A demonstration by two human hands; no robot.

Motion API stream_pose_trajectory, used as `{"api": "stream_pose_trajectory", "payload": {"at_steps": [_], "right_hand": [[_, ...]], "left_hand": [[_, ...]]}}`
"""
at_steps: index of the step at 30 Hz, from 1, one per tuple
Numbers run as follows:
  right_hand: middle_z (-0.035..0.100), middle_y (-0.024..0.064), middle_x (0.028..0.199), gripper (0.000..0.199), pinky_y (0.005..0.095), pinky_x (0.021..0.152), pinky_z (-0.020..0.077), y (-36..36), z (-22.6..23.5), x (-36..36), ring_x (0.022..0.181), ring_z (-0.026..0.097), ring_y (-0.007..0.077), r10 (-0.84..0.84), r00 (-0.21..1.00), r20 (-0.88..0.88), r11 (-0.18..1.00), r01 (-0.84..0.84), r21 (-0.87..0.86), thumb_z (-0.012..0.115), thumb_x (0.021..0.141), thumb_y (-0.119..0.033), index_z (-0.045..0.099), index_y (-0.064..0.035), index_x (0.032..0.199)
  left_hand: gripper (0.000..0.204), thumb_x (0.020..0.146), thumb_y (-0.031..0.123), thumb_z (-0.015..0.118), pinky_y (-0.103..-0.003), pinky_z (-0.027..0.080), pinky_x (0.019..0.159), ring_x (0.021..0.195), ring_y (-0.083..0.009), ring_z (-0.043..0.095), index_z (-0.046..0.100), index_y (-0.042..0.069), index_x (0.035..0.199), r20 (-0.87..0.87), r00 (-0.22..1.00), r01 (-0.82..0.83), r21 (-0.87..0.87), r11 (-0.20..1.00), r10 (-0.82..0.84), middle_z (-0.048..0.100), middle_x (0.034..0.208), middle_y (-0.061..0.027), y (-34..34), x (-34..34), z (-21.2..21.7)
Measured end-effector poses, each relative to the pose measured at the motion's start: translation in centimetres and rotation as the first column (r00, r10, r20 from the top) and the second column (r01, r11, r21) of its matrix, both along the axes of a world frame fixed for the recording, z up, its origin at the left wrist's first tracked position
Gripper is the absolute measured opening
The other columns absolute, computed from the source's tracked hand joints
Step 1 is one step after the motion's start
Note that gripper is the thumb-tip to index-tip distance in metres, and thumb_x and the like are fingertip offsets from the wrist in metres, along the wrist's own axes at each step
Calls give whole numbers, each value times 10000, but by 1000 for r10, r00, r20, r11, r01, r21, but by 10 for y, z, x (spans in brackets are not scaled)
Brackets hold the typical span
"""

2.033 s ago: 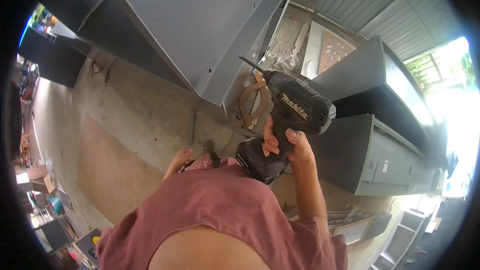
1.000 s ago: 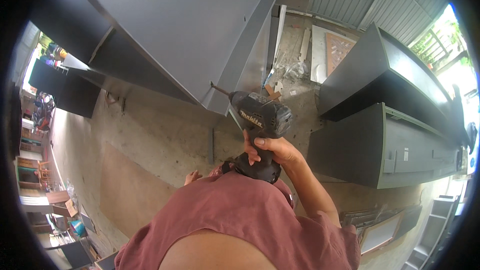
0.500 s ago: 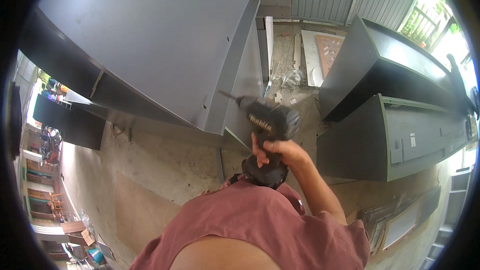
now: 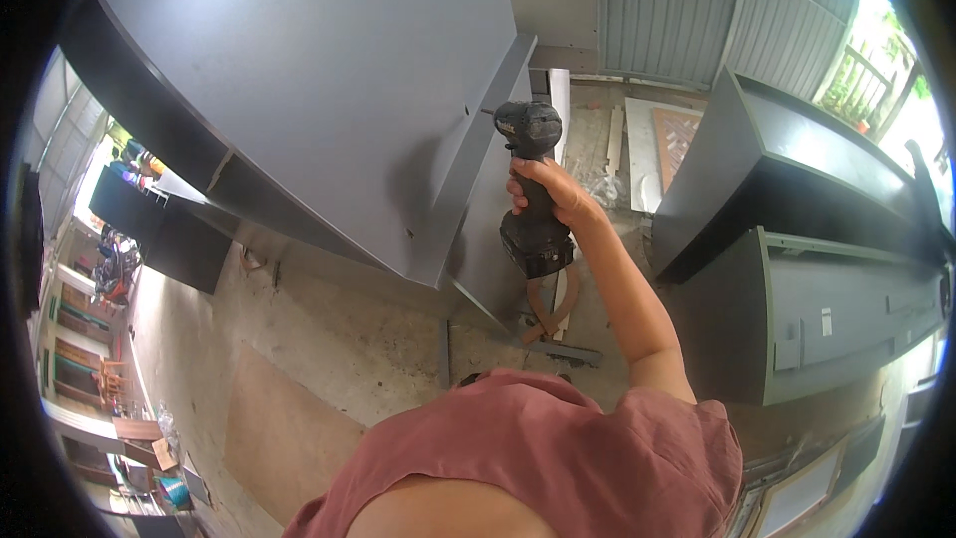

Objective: The person picks up a power drill and drives screws into cabinet panels to assemble the wooden furniture.

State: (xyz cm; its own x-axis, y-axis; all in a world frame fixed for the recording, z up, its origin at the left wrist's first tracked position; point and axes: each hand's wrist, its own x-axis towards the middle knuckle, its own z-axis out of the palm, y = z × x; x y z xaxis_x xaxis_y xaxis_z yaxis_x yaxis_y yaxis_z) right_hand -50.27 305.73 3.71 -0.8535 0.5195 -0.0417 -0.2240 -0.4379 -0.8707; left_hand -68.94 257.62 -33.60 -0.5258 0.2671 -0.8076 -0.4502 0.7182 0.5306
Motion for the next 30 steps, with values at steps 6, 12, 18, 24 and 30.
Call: {"api": "stream_pose_trajectory", "payload": {"at_steps": [6,12,18,24,30], "right_hand": [[487,15,684,303,296,583,478,9,-9,0,564,479,112,41,999,-15,996,-42,-73,633,829,-342,466,-91,866],[486,13,715,345,285,602,483,15,-24,2,571,477,100,103,994,-42,992,-106,-64,611,853,-363,472,-70,970],[490,13,712,334,293,597,474,9,-27,8,567,480,106,96,995,-42,991,-99,-86,602,859,-364,472,-75,964],[493,17,709,320,297,593,469,13,-30,6,566,481,114,70,997,-23,995,-72,-70,602,859,-355,474,-77,950],[471,37,734,287,368,684,456,13,-60,-8,645,477,155,-44,996,-79,997,49,53,622,842,-300,480,-75,952]], "left_hand": [[457,928,312,508,-431,490,837,975,-283,602,488,-48,1209,-44,999,-14,-14,1000,13,602,1142,-190,2,37,2],[447,926,306,515,-427,495,820,951,-277,607,495,-49,1197,-71,997,-20,-31,999,18,607,1127,-190,-9,78,0],[436,924,300,522,-422,501,803,926,-271,612,503,-49,1185,-114,993,-12,-27,1000,9,612,1111,-189,-8,89,7],[426,922,294,528,-418,506,786,902,-265,618,510,-50,1173,-128,991,33,-54,998,-39,617,1095,-188,-9,85,12],[416,920,288,535,-413,512,769,877,-259,623,517,-51,1161,-96,991,-99,-97,990,90,622,1080,-188,-34,88,-3]]}}
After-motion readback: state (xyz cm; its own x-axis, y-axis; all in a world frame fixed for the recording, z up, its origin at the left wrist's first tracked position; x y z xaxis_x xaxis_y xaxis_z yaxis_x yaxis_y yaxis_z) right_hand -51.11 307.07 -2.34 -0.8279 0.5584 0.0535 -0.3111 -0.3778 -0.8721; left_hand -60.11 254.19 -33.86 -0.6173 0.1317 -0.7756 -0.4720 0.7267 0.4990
